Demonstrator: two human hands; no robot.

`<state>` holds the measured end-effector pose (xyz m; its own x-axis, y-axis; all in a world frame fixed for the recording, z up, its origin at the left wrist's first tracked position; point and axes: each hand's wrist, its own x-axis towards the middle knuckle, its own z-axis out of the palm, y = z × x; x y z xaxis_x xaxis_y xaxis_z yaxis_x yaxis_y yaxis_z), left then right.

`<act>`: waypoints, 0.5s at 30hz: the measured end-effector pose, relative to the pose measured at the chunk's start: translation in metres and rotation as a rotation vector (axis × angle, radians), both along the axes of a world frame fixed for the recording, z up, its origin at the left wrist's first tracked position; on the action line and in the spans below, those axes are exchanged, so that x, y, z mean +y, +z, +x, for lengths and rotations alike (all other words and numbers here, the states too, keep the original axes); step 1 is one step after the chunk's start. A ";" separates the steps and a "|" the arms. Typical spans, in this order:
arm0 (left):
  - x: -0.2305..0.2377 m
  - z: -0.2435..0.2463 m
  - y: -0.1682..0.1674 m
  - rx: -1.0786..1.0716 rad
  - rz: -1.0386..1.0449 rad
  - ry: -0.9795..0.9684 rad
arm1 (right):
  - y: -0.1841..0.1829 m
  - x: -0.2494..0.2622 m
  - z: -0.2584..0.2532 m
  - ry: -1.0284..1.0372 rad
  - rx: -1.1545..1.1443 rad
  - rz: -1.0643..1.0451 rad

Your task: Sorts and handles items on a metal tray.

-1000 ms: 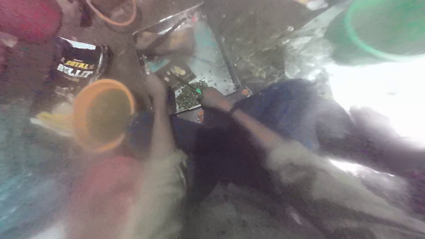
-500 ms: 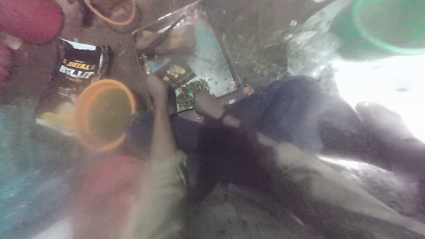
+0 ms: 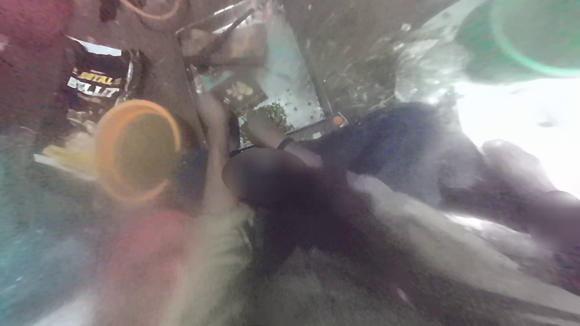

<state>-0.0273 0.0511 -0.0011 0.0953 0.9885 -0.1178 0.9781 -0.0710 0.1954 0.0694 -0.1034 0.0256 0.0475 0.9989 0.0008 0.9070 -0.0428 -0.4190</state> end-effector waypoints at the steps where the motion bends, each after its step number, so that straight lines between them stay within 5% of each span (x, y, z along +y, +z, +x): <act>1: 0.001 0.000 -0.001 -0.004 0.000 0.003 | -0.032 0.022 -0.003 -0.024 0.102 -0.035; 4: -0.002 0.001 0.005 -0.014 0.015 0.015 | -0.043 0.068 -0.007 -0.076 0.128 -0.406; 15: -0.002 -0.006 -0.007 -0.113 0.087 0.038 | -0.039 0.081 -0.002 -0.077 0.168 -0.430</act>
<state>-0.0329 0.0490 -0.0081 0.0656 0.9976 -0.0221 0.9526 -0.0560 0.2990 0.0674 -0.0224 -0.0137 0.0853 0.9003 -0.4269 0.8156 -0.3092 -0.4891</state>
